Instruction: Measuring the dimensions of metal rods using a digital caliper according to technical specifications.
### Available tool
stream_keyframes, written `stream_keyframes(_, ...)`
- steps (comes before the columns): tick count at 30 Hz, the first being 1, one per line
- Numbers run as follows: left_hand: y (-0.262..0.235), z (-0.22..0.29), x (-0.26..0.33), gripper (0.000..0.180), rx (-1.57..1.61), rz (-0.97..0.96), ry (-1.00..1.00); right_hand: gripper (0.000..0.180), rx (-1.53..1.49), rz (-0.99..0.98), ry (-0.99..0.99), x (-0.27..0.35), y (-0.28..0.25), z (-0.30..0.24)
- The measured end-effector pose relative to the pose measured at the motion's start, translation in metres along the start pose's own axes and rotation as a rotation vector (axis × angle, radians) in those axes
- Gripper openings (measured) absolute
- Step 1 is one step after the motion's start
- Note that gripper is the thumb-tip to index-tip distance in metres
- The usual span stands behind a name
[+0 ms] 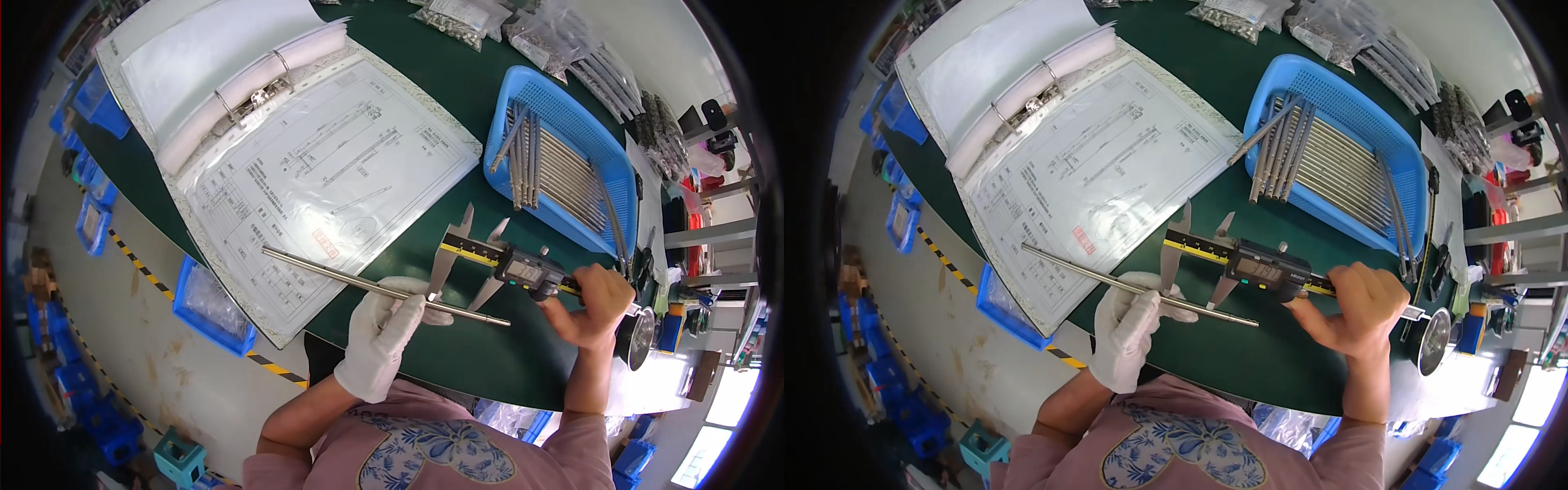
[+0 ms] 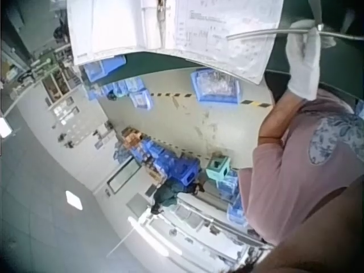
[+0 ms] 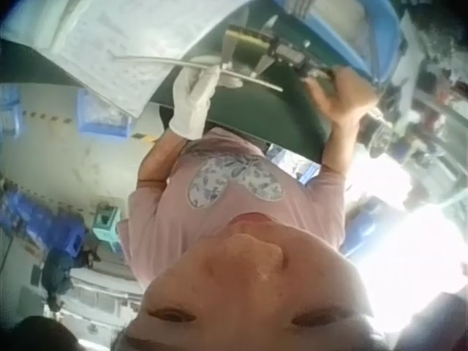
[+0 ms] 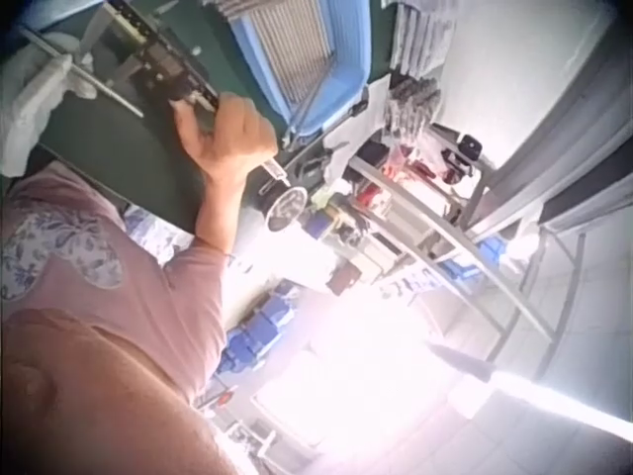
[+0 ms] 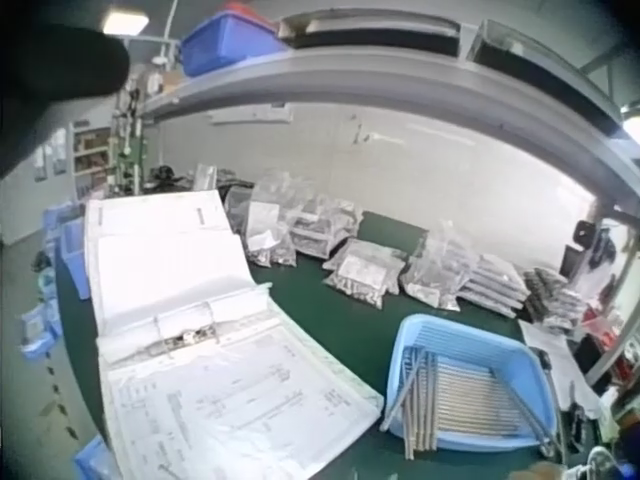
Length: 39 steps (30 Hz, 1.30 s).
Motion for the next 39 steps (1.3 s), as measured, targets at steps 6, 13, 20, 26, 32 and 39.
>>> stream_keyframes(6,-0.008,0.001,-0.002,0.021,-0.129,0.09,0.079,0.041,-0.024,0.007,-0.031,-0.009,0.003,-0.005)
stream_keyframes(13,-0.006,0.0,-0.003,0.018,-0.079,0.091,0.141,0.039,-0.021,0.011,0.001,-0.004,0.001,0.0)
stream_keyframes(20,-0.004,0.003,-0.001,0.019,-0.07,0.118,0.171,0.038,-0.054,0.04,0.018,-0.002,0.001,0.001)
stream_keyframes(26,-0.011,-0.005,0.001,0.019,-0.109,0.122,0.086,0.037,0.007,-0.013,-0.046,-0.004,0.005,-0.004)
stream_keyframes(32,-0.002,0.001,0.001,0.017,-0.096,0.055,0.06,0.034,-0.108,-0.058,-0.007,-0.001,0.009,-0.008)
stream_keyframes(39,-0.001,0.0,0.0,0.016,-0.095,0.051,0.069,0.04,-0.051,-0.016,-0.052,0.002,0.004,-0.008)
Point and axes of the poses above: each hand's wrist, its own x-axis away from the middle knuckle, its own y-axis out of the palm, z = x × y, the point moved 8 cm from there along -x, towards the middle knuckle, and after that the axes turned 13 degrees about y, right-handed, at the moved point
